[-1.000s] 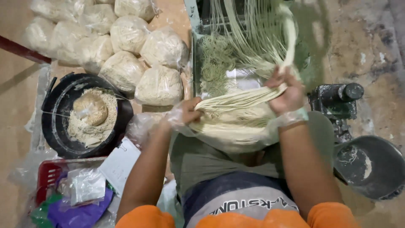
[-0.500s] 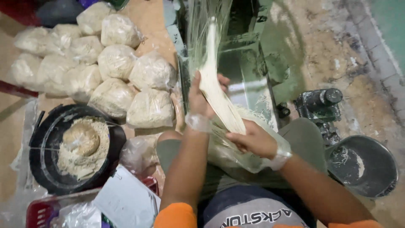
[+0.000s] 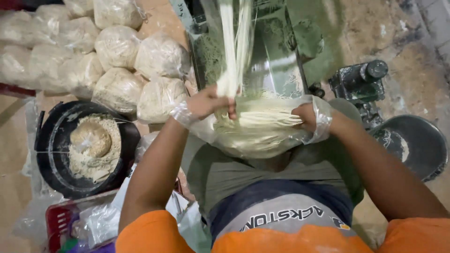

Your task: The person takes a plastic bag, fills it with fresh noodles from a noodle cutting machine, and sets the filled bag aside while sitting on the floor next to other bags of noodles.

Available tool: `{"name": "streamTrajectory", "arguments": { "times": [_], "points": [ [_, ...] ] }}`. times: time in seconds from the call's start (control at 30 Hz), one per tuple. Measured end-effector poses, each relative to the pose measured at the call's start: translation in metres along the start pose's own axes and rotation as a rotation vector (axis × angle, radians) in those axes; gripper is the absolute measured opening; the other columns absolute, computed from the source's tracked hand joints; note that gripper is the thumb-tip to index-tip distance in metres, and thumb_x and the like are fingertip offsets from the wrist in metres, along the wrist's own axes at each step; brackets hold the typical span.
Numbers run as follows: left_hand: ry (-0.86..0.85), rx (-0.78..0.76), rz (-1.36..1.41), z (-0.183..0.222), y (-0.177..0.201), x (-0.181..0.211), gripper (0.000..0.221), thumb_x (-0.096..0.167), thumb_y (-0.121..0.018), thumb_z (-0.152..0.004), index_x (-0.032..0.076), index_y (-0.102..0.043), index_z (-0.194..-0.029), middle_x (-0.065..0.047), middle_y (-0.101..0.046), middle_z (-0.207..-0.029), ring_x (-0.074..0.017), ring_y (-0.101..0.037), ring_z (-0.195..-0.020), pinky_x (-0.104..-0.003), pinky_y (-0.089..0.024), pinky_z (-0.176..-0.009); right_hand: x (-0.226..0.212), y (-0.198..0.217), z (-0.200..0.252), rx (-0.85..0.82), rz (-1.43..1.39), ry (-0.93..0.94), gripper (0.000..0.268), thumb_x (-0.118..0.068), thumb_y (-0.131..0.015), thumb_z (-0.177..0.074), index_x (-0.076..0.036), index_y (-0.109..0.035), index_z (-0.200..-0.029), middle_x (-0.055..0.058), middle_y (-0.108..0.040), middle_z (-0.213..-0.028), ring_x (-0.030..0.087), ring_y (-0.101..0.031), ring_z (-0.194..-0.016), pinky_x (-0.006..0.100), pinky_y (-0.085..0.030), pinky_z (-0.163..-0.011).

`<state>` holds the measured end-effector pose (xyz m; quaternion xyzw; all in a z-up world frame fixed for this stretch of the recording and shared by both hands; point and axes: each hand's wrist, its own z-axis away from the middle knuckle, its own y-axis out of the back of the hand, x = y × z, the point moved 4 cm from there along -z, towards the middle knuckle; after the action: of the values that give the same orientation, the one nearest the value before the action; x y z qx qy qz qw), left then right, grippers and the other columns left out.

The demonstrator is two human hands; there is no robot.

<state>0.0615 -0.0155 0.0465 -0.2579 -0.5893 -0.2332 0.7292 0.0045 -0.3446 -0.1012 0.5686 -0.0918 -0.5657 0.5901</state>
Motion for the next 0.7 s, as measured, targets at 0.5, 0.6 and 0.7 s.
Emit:
{"name": "streamTrajectory", "arguments": {
  "times": [0.5,0.6,0.7],
  "points": [
    [0.224,0.177,-0.886,0.036,-0.041,0.068,0.029,0.036,-0.055,-0.099,0.021,-0.075,-0.084,-0.002,-0.076,-0.077,-0.0261,-0.077,-0.085,-0.043,-0.058,-0.087,-0.2,0.152,0.053,0.539,-0.774,0.568,0.03,0.003,-0.068,-0.092,0.014,-0.065,-0.12,0.024,-0.073,-0.096,0.033,-0.076,-0.094,0.046,-0.059,-0.092],
    [0.269,0.24,-0.86,0.049,-0.052,0.07,0.038,0.042,-0.057,-0.097,0.019,-0.078,-0.075,-0.01,-0.075,-0.084,-0.0338,-0.074,-0.092,-0.048,-0.055,-0.091,-0.212,0.143,0.063,0.554,-0.678,0.705,0.033,-0.001,-0.073,-0.087,0.012,-0.069,-0.117,0.023,-0.076,-0.097,0.033,-0.077,-0.092,0.045,-0.06,-0.092],
    [0.366,0.271,-0.765,0.049,-0.056,0.049,0.047,0.048,-0.059,-0.094,0.004,-0.076,-0.096,-0.023,-0.073,-0.099,-0.0409,-0.069,-0.106,-0.053,-0.051,-0.1,-0.211,0.113,0.056,0.496,-0.53,0.676,0.035,-0.013,-0.077,-0.086,0.004,-0.072,-0.117,0.017,-0.076,-0.103,0.034,-0.075,-0.097,0.046,-0.057,-0.092]
  ]
}}
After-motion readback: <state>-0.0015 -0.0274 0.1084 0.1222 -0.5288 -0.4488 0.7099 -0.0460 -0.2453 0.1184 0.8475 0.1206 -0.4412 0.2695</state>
